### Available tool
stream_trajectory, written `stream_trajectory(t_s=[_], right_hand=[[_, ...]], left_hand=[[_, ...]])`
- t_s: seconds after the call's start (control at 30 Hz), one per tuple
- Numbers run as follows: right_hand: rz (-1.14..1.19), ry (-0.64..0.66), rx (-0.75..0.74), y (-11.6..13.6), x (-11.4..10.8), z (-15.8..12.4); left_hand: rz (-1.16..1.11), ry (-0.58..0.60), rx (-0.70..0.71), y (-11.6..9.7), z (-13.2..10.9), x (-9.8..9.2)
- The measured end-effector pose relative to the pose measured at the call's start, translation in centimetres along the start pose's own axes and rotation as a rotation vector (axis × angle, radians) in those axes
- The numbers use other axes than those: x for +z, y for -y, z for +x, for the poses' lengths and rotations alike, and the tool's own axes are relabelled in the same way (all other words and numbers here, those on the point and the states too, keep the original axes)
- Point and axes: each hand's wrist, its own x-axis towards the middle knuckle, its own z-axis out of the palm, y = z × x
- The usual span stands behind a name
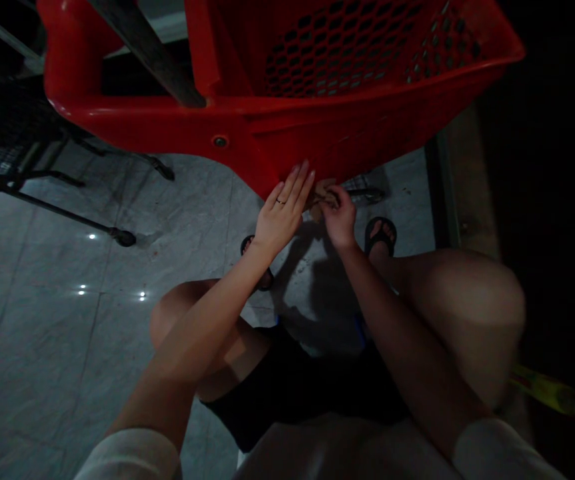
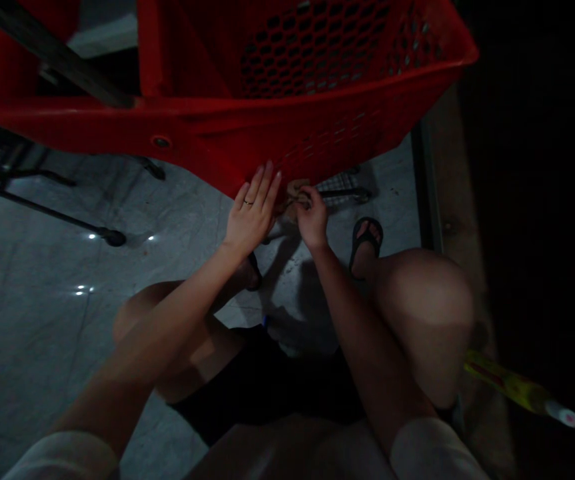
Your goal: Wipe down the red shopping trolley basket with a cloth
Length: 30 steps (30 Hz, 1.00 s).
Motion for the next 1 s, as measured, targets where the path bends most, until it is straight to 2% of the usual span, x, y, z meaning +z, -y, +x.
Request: stream_trajectory(t_s=[0.2,0.3,0.37,0.53,0.6,0.67,0.87,0.93,1.0], right_hand=[[-0.013,-0.424,-0.131,1.2,-5.5,6.9],[-0.045,-0.545,-0.180,2.1,-6.7,8.8],[-0.059,-0.504,-0.203,3.1,-6.0,8.1],[-0.042,-0.115,-0.197,6.6,-2.3,2.7],[-0.046,-0.034,-0.187,7.7,-2.1,2.1],[-0.062,-0.081,-0.184,8.3,-3.1,3.6],[-0.093,-0.583,-0.149,7.8,-9.7,13.3],[-0.129,-0.643,-0.146,7.7,-10.7,14.6],[-0.192,-0.605,-0.127,7.9,-10.4,14.2]], left_hand=[[0.008,-0.016,0.031,0.4,-0.4,0.1],[0.013,-0.031,0.038,0.5,-0.5,0.3],[0.015,-0.037,0.035,0.4,-0.5,0.5],[0.070,-0.070,0.048,0.4,-0.6,1.4],[0.096,-0.084,0.052,0.6,-0.7,1.7],[0.113,-0.087,0.059,0.9,-0.9,1.8],[0.119,-0.061,0.098,1.5,-1.1,1.3],[0.128,-0.060,0.099,1.5,-1.1,1.3],[0.140,-0.065,0.095,1.5,-1.2,1.4]])
